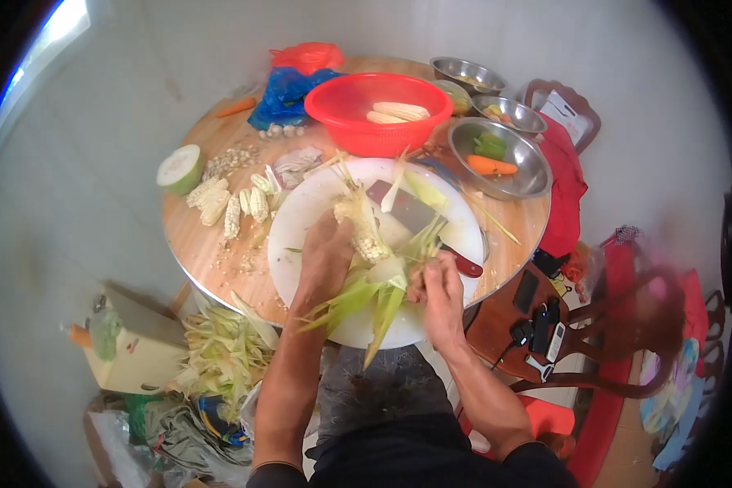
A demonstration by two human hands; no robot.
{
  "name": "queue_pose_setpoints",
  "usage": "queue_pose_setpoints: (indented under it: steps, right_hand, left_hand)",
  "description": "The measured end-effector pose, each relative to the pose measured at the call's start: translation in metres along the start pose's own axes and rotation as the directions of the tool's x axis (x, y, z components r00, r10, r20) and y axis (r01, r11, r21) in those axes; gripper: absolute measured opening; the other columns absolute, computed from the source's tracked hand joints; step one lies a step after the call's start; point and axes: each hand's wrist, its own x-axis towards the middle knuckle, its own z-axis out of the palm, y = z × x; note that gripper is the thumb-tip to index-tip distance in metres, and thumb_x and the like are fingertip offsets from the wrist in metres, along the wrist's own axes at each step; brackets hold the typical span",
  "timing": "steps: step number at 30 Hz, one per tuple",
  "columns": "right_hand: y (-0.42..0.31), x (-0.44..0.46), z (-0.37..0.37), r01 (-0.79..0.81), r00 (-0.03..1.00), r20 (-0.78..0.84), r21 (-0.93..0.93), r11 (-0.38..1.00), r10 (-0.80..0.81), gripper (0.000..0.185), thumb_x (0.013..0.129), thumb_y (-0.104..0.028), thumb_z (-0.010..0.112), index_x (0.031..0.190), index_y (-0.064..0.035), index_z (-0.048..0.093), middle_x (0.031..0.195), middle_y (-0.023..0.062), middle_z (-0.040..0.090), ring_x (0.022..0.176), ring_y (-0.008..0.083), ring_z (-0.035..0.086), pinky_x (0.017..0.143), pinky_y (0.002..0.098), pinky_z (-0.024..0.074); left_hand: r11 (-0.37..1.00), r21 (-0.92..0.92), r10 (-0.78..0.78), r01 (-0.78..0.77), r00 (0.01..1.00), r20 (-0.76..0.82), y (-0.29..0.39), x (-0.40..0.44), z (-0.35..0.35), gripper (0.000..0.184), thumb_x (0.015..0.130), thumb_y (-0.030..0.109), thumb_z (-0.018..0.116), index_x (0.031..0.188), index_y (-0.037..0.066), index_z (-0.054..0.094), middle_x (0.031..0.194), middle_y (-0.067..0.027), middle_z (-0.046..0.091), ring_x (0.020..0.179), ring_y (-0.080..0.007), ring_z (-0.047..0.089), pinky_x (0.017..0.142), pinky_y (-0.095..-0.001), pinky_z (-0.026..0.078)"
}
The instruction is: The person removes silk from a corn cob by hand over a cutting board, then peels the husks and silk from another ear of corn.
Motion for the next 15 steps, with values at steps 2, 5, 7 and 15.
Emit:
queue_pose_setpoints:
  steps: [2,5,7,15]
  right_hand:
    - [-0.014,0.005,0.009,0.148,0.987,0.139,-0.542,0.827,-0.086,0.03,0.103,-0.028,0.063,0.116,-0.0009,0.06,0.092,0.0018,0.062,0.081,0.0116,0.057,0.075,0.029,0.049]
    - [-0.017,0.021,0.012,0.193,0.981,0.138,-0.607,0.771,-0.137,0.037,0.095,-0.028,0.074,0.114,0.002,0.064,0.101,0.0078,0.068,0.089,0.0147,0.062,0.081,0.0309,0.0507]
    - [-0.016,0.031,0.014,0.281,0.959,0.154,-0.627,0.727,-0.237,0.041,0.092,-0.028,0.077,0.116,0.0024,0.064,0.099,0.0083,0.069,0.088,0.0154,0.062,0.081,0.0318,0.051]
    - [-0.015,0.046,0.022,0.318,0.942,0.121,-0.617,0.72,-0.312,0.024,0.09,-0.017,0.078,0.101,0.0038,0.072,0.088,0.0076,0.068,0.08,0.0125,0.06,0.074,0.0291,0.0496]
  left_hand:
    - [0.997,0.078,0.002,-0.001,1.0,-0.005,0.002,0.0,0.004,0.037,0.106,0.016,0.051,0.137,-0.005,0.053,0.122,-0.0148,0.067,0.111,-0.0228,0.065,0.098,-0.0362,0.051]
    - [0.975,0.223,0.015,-0.012,1.0,-0.011,0.007,-0.003,0.013,0.036,0.105,0.011,0.052,0.137,-0.004,0.054,0.122,-0.0125,0.067,0.11,-0.02,0.065,0.097,-0.0339,0.051]
    - [0.971,0.237,0.02,-0.012,0.999,-0.032,0.012,-0.006,0.02,0.039,0.099,0.008,0.057,0.135,-0.005,0.056,0.125,-0.0121,0.065,0.112,-0.0183,0.062,0.098,-0.0321,0.049]
    - [0.969,0.247,0.007,-0.009,1.0,0.009,0.022,-0.016,0.036,0.04,0.097,0.006,0.06,0.135,-0.006,0.056,0.127,-0.012,0.065,0.115,-0.0187,0.061,0.102,-0.0323,0.046]
